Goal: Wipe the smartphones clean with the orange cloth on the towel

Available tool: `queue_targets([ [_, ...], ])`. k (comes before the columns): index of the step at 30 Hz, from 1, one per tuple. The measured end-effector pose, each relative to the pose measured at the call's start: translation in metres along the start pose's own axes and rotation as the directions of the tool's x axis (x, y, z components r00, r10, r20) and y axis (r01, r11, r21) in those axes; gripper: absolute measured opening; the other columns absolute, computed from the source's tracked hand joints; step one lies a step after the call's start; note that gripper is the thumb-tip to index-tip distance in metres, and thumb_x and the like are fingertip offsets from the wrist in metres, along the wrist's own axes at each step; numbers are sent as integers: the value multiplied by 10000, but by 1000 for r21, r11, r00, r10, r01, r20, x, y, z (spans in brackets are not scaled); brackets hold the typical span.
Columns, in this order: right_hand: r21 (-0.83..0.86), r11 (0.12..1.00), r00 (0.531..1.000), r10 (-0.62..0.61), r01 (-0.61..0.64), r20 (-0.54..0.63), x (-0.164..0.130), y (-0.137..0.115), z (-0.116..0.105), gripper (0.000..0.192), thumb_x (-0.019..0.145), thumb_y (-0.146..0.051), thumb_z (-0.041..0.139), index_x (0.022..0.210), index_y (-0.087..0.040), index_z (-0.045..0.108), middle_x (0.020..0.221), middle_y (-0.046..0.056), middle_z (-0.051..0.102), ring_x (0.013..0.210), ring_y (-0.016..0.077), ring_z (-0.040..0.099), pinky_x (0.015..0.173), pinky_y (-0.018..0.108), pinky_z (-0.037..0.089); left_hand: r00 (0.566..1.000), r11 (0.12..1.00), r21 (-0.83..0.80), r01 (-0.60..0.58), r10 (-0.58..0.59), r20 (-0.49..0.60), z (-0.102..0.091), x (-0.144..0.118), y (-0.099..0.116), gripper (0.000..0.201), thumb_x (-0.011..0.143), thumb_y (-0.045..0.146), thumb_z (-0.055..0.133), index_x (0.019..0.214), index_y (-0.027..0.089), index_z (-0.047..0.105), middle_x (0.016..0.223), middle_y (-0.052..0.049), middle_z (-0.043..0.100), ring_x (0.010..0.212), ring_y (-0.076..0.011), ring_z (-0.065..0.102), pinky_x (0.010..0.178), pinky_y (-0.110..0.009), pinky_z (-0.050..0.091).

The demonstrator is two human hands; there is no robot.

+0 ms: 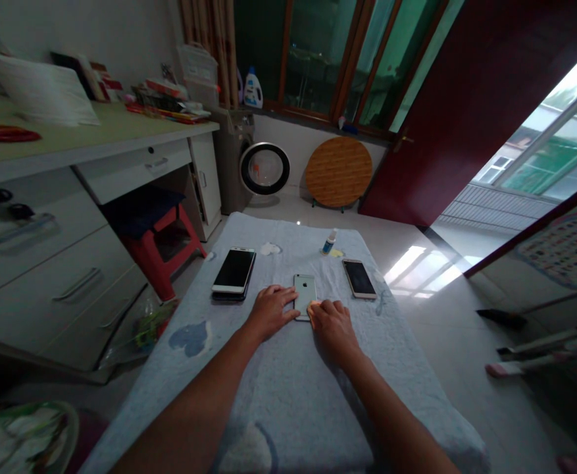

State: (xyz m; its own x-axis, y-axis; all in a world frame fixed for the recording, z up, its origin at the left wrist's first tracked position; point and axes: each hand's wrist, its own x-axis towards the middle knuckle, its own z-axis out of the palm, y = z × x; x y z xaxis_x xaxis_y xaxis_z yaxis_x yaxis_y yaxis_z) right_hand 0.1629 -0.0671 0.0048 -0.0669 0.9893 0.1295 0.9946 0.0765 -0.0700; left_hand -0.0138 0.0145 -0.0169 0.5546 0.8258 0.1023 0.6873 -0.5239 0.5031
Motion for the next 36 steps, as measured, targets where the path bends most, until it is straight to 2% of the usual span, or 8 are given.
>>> queue_targets([
  [6, -36, 986, 984, 164, -162, 65, 40, 8, -3, 258, 979, -305, 419, 1006, -214, 658, 1022, 94, 613, 972, 226, 491, 764, 320, 304, 1000, 1000, -5, 2, -2, 10, -1, 1, 0, 444, 840, 432, 612, 1270, 321, 588, 1403, 34, 536, 1247, -249, 442, 1070, -420, 313],
  [10, -38, 979, 975, 202, -199, 95, 55, 11, -1, 289, 983, -320, 403, 1003, -199, 665, 1047, 107, 614, 981, 219, 499, 787, 318, 311, 1000, 1000, -1, 9, -9, 3, 0, 1, 1, 385, 879, 372, 559, 1262, 351, 587, 1394, 48, 544, 1229, -235, 451, 1060, -419, 322],
  [15, 14, 987, 985, 156, -157, 79, 31, 10, 2, 272, 963, -319, 443, 950, -179, 675, 989, 103, 631, 965, 211, 515, 819, 314, 308, 1000, 1000, 10, 17, -16, -22, 3, 1, 3, 373, 881, 329, 550, 1250, 345, 599, 1387, 47, 551, 1215, -236, 454, 1060, -417, 325],
  [19, 70, 981, 983, 175, -178, 55, 1, 6, 0, 219, 937, -330, 500, 954, -195, 671, 967, 81, 632, 924, 215, 511, 798, 308, 312, 999, 1000, 15, 20, -20, -29, 4, 0, 4, 375, 880, 329, 547, 1251, 334, 601, 1390, 43, 549, 1204, -244, 461, 1053, -428, 330],
  [22, 64, 982, 984, 174, -176, 41, -10, 5, -2, 205, 934, -340, 516, 943, -199, 665, 948, 75, 621, 905, 212, 502, 787, 304, 313, 999, 1000, 13, 22, -21, -29, 5, 1, 3, 373, 885, 329, 534, 1253, 350, 597, 1392, 53, 545, 1207, -239, 458, 1056, -429, 327],
  [26, 54, 990, 991, 132, -133, 11, -8, 4, -7, 158, 917, -324, 551, 955, -214, 657, 971, 67, 597, 933, 213, 480, 797, 306, 307, 999, 999, 5, 32, -31, -22, 7, 3, 0, 379, 890, 285, 512, 1251, 364, 598, 1389, 71, 547, 1193, -231, 465, 1053, -417, 337],
  [30, 57, 998, 998, 26, -29, 51, 0, 0, -13, 128, 895, -286, 587, 989, -230, 654, 1006, 66, 589, 964, 216, 467, 798, 312, 301, 999, 999, -11, 31, -31, -25, 7, 4, -2, 402, 878, 224, 501, 1235, 369, 613, 1371, 76, 562, 1176, -226, 468, 1041, -410, 348],
  [36, 35, 999, 993, -40, 36, 109, 11, -15, -15, 185, 952, -268, 488, 966, -227, 668, 998, 74, 600, 958, 216, 476, 791, 320, 306, 999, 1000, 1, 23, -23, -29, 5, 4, -2, 397, 863, 250, 537, 1230, 379, 613, 1362, 85, 569, 1166, -229, 473, 1036, -417, 350],
])
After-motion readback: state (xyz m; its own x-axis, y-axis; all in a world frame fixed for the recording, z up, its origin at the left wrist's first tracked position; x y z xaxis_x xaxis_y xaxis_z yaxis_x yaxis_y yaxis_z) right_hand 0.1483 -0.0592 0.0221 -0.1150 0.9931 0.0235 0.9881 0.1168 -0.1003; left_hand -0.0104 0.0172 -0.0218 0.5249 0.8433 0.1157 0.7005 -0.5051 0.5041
